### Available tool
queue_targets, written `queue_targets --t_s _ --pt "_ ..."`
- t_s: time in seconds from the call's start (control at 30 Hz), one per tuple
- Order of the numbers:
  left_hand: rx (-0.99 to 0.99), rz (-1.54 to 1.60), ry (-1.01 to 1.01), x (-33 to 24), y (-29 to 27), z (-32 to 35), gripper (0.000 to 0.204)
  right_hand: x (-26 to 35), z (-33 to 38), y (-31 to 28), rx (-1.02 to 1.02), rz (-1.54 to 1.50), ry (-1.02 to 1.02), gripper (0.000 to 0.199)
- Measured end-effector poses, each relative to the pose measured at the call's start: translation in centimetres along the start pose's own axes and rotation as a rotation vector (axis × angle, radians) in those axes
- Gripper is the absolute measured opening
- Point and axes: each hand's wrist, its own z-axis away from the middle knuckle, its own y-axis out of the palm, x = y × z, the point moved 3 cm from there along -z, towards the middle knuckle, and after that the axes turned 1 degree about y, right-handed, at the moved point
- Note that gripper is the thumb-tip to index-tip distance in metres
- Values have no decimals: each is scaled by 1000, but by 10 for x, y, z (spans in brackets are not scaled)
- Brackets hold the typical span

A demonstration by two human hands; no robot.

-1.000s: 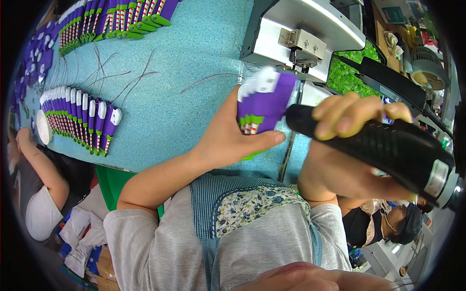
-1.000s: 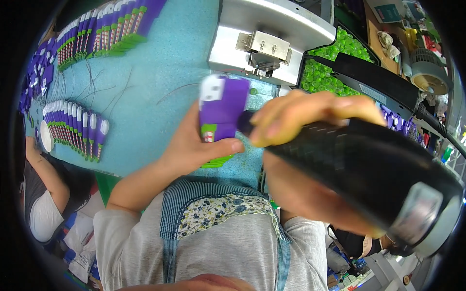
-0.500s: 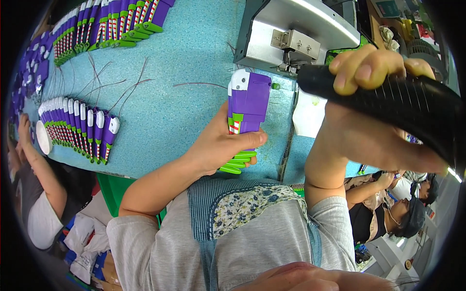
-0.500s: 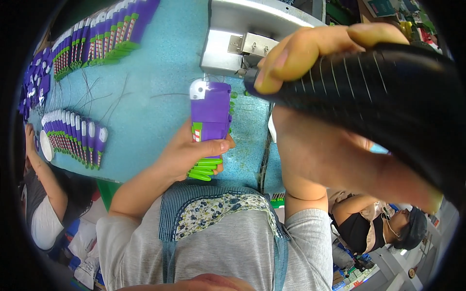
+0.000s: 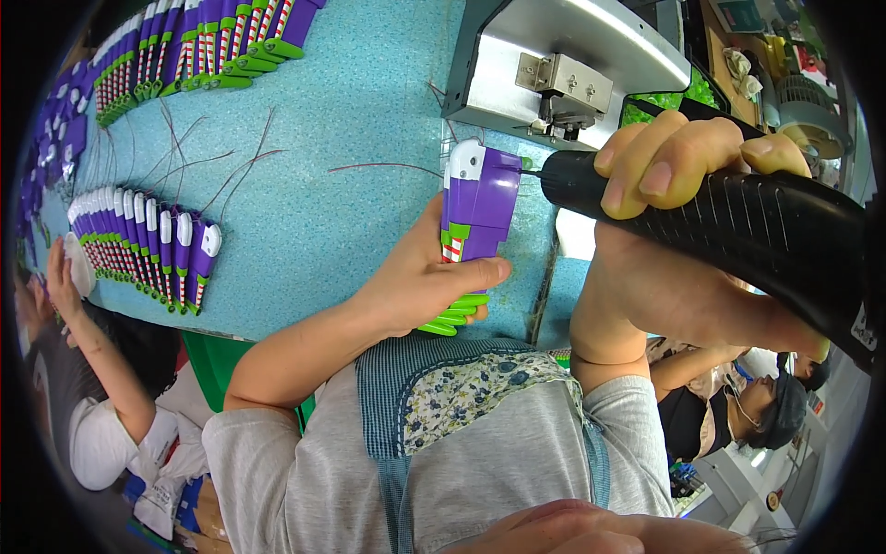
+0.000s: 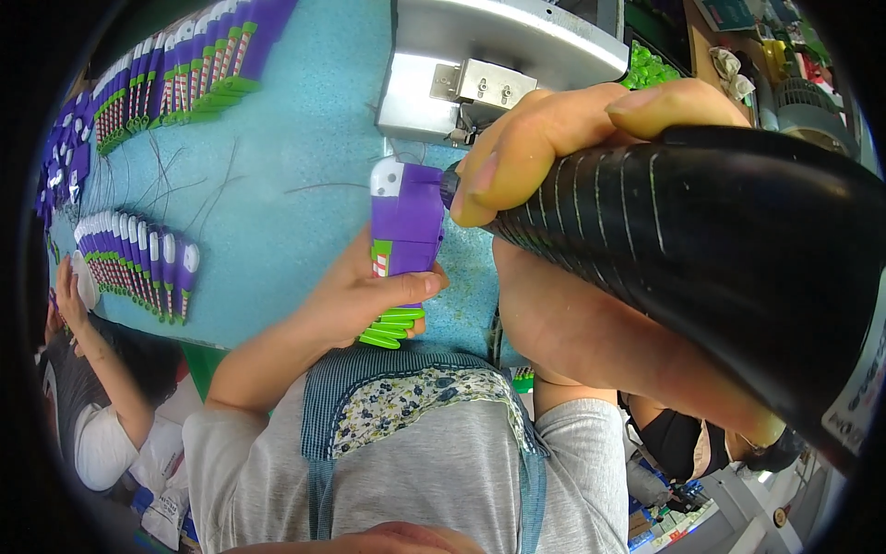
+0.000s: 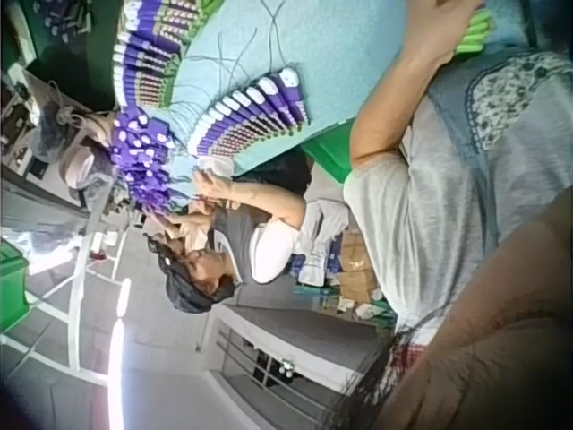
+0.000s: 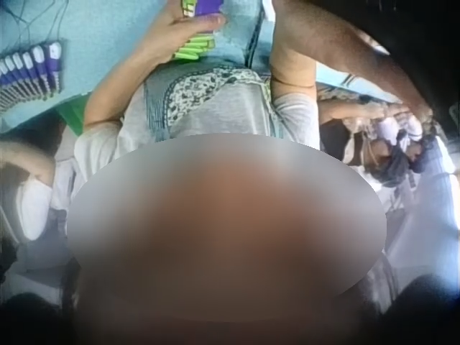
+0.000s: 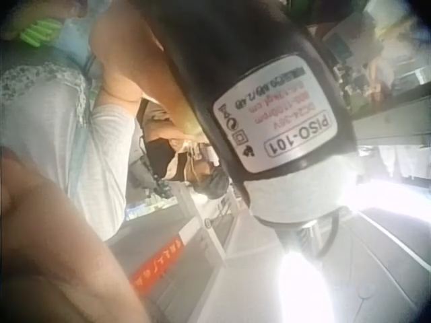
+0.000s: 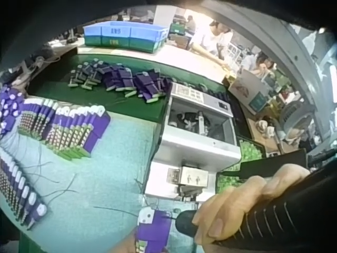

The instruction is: The person picks up toy parts, fastens them together by driving screws using an electric screwdriver, and places the assembled parts on the table.

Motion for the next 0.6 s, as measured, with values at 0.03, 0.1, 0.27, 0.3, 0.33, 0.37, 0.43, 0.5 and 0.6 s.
queue_targets --t_s 0.03,0.1,0.27,0.3,0.33,0.37,0.43,0.5,0.6 --pt "-3 -20 7 0 0 -1 61 -1 0 0 16 12 0 97" --pt "1 -36 10 -1 -1 -2 61 -3 -2 -5 30 25 0 97" --pt "9 -45 -24 -4 -4 -2 65 31 -41 -42 306 242 263 37" --pt "25 -23 -20 -4 -3 -2 66 24 -52 -49 388 90 241 38" --pt "41 -1 -15 -5 -3 -2 66 23 -50 -50 384 93 238 38" --pt "44 -5 -16 -6 -2 -2 66 19 -45 -51 346 84 229 38" --pt "58 41 -62 -9 -2 -1 64 15 -33 -47 311 73 220 39" --pt "54 57 -56 -9 -3 1 64 16 -12 -44 135 152 194 42" --pt "65 56 -65 -13 2 1 64 3 2 -13 40 19 -70 99"
